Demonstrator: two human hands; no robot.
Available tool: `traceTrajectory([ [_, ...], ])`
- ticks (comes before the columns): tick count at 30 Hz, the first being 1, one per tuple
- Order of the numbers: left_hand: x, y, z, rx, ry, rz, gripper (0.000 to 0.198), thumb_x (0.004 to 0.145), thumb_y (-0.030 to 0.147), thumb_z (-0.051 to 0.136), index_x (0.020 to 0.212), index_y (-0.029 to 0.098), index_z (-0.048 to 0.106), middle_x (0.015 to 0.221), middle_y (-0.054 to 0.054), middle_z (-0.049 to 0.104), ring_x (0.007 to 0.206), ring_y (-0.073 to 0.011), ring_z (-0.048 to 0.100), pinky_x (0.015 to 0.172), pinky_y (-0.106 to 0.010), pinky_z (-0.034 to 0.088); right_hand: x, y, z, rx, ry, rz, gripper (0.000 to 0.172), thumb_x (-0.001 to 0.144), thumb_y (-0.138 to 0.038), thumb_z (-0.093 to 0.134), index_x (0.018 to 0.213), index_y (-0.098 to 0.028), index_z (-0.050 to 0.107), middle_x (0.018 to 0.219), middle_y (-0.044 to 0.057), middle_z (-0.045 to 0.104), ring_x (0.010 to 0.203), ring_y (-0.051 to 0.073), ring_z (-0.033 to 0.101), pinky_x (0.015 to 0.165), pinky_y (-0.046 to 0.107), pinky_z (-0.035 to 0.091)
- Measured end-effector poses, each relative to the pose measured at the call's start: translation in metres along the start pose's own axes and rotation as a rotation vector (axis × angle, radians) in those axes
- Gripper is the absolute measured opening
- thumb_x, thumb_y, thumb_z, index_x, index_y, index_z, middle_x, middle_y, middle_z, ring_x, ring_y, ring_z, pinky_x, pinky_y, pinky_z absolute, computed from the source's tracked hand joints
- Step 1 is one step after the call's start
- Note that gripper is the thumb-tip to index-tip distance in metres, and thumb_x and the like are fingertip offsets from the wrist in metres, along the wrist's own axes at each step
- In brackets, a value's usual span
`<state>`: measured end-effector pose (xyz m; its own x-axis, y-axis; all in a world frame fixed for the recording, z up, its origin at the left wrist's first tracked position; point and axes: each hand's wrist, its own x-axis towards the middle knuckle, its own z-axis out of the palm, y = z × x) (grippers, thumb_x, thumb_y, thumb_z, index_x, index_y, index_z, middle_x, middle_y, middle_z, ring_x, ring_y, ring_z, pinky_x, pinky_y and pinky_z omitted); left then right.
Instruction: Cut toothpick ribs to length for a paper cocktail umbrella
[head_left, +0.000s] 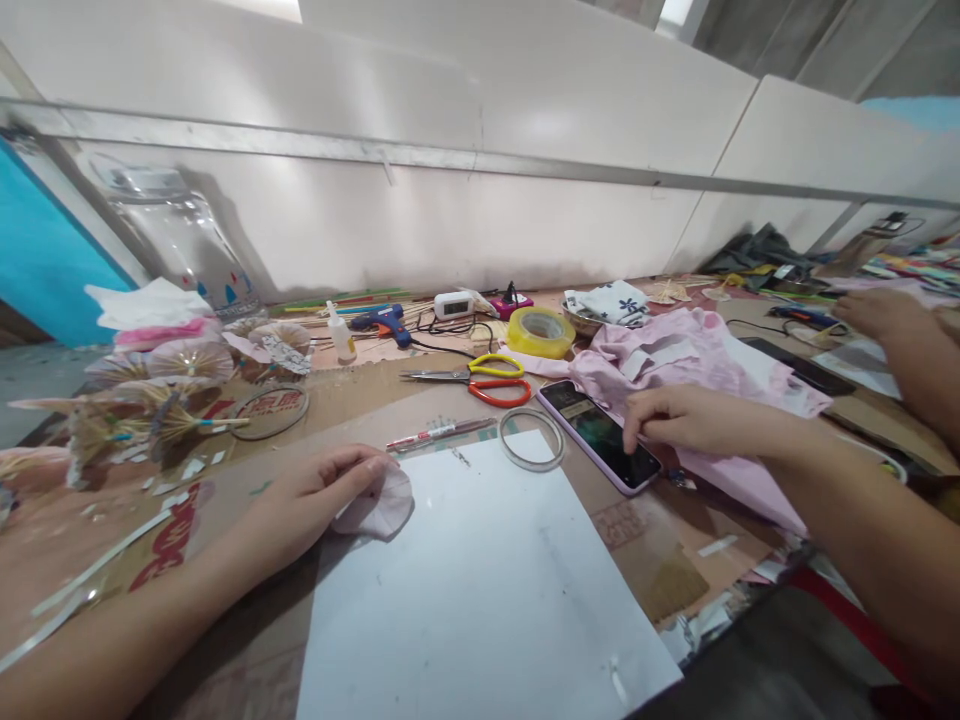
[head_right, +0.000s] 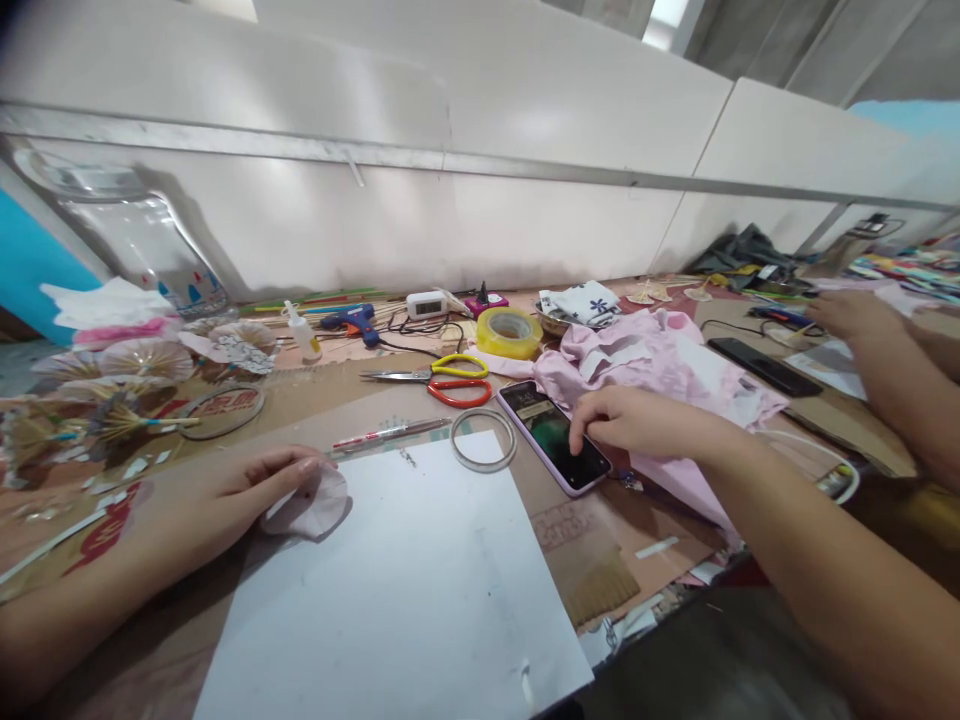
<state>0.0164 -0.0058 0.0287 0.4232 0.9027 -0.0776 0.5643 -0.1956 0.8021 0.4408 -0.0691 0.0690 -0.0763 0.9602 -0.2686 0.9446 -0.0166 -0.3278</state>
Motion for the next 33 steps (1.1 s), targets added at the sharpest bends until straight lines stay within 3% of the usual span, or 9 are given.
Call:
traceTrajectory([
  [3, 0.0, -0.004, 0.0, 0.01, 0.001, 0.0, 0.041, 0.084, 0.062, 0.059, 0.083, 0.027, 0.081, 0.07, -0.001, 0.074, 0.065, -0.0214, 0.062, 0.062, -0.027, 0.05, 0.006, 0.008, -0.002, 0.104, -0.113, 0.025, 0.036, 0.079, -0.026, 0.051, 0.092, -0.021, 0.084, 0.085, 0.007, 0.079, 0.07, 0.023, 0.07, 0.068, 0.032, 0.056],
  [8, 0.002, -0.004, -0.001, 0.04, -0.004, 0.007, 0.044, 0.083, 0.064, 0.057, 0.082, 0.027, 0.081, 0.076, -0.002, 0.077, 0.07, -0.0235, 0.065, 0.065, -0.028, 0.051, 0.015, -0.017, 0.006, -0.03, 0.219, 0.028, 0.05, 0.092, -0.034, 0.049, 0.136, -0.024, 0.069, 0.116, 0.007, 0.078, 0.094, 0.027, 0.071, 0.081, 0.036, 0.055],
  [11, 0.002, 0.0, -0.002, 0.053, -0.012, -0.026, 0.049, 0.08, 0.067, 0.056, 0.082, 0.025, 0.08, 0.076, -0.003, 0.077, 0.072, -0.0244, 0.066, 0.064, -0.027, 0.05, 0.013, -0.059, 0.017, -0.036, 0.22, -0.063, 0.046, 0.097, -0.036, 0.048, 0.136, -0.025, 0.068, 0.089, 0.004, 0.078, 0.072, 0.022, 0.069, 0.069, 0.031, 0.051],
  [15, 0.0, -0.003, -0.001, 0.062, -0.023, -0.016, 0.052, 0.082, 0.068, 0.053, 0.084, 0.024, 0.08, 0.075, -0.003, 0.075, 0.07, -0.0229, 0.064, 0.063, -0.026, 0.048, 0.009, -0.094, 0.02, -0.16, 0.167, -0.223, 0.038, 0.087, -0.017, 0.051, 0.111, -0.023, 0.08, 0.105, 0.007, 0.08, 0.092, 0.024, 0.072, 0.078, 0.031, 0.049],
  [18, 0.0, -0.004, 0.0, 0.064, -0.036, -0.004, 0.05, 0.086, 0.064, 0.052, 0.087, 0.023, 0.079, 0.075, -0.002, 0.074, 0.068, -0.0202, 0.061, 0.064, -0.025, 0.047, 0.009, -0.075, 0.006, -0.238, 0.023, -0.057, 0.032, 0.08, -0.017, 0.053, 0.087, -0.024, 0.083, 0.084, 0.005, 0.08, 0.079, 0.023, 0.072, 0.067, 0.028, 0.047],
  [22, 0.001, 0.001, 0.0, 0.054, -0.063, -0.044, 0.051, 0.083, 0.065, 0.051, 0.084, 0.021, 0.078, 0.07, -0.001, 0.07, 0.065, -0.0184, 0.057, 0.064, -0.025, 0.047, 0.016, -0.017, -0.01, -0.056, -0.206, 0.081, 0.035, 0.078, -0.021, 0.05, 0.087, -0.02, 0.083, 0.065, 0.003, 0.073, 0.056, 0.019, 0.065, 0.055, 0.027, 0.044],
  [26, 0.0, 0.006, 0.0, 0.048, -0.056, -0.072, 0.052, 0.081, 0.066, 0.051, 0.084, 0.021, 0.077, 0.068, -0.001, 0.068, 0.064, -0.0184, 0.056, 0.063, -0.026, 0.047, 0.025, 0.008, -0.008, 0.059, -0.085, -0.001, 0.036, 0.083, -0.027, 0.053, 0.103, -0.021, 0.082, 0.099, 0.005, 0.08, 0.088, 0.024, 0.072, 0.079, 0.029, 0.053],
  [28, 0.0, 0.007, 0.0, 0.057, -0.047, -0.068, 0.052, 0.081, 0.066, 0.05, 0.084, 0.021, 0.077, 0.07, -0.001, 0.069, 0.065, -0.0186, 0.057, 0.063, -0.026, 0.047, 0.026, -0.005, -0.002, 0.087, 0.066, -0.017, 0.043, 0.087, -0.031, 0.054, 0.123, -0.023, 0.076, 0.111, 0.005, 0.078, 0.094, 0.024, 0.071, 0.083, 0.031, 0.053],
  [33, 0.0, 0.008, 0.002, 0.076, -0.016, -0.062, 0.052, 0.079, 0.066, 0.05, 0.082, 0.022, 0.077, 0.07, -0.002, 0.072, 0.067, -0.0214, 0.062, 0.063, -0.027, 0.049, 0.019, -0.084, 0.024, 0.091, 0.19, -0.158, 0.043, 0.096, -0.031, 0.052, 0.135, -0.025, 0.068, 0.074, 0.0, 0.07, 0.056, 0.015, 0.055, 0.059, 0.027, 0.042],
])
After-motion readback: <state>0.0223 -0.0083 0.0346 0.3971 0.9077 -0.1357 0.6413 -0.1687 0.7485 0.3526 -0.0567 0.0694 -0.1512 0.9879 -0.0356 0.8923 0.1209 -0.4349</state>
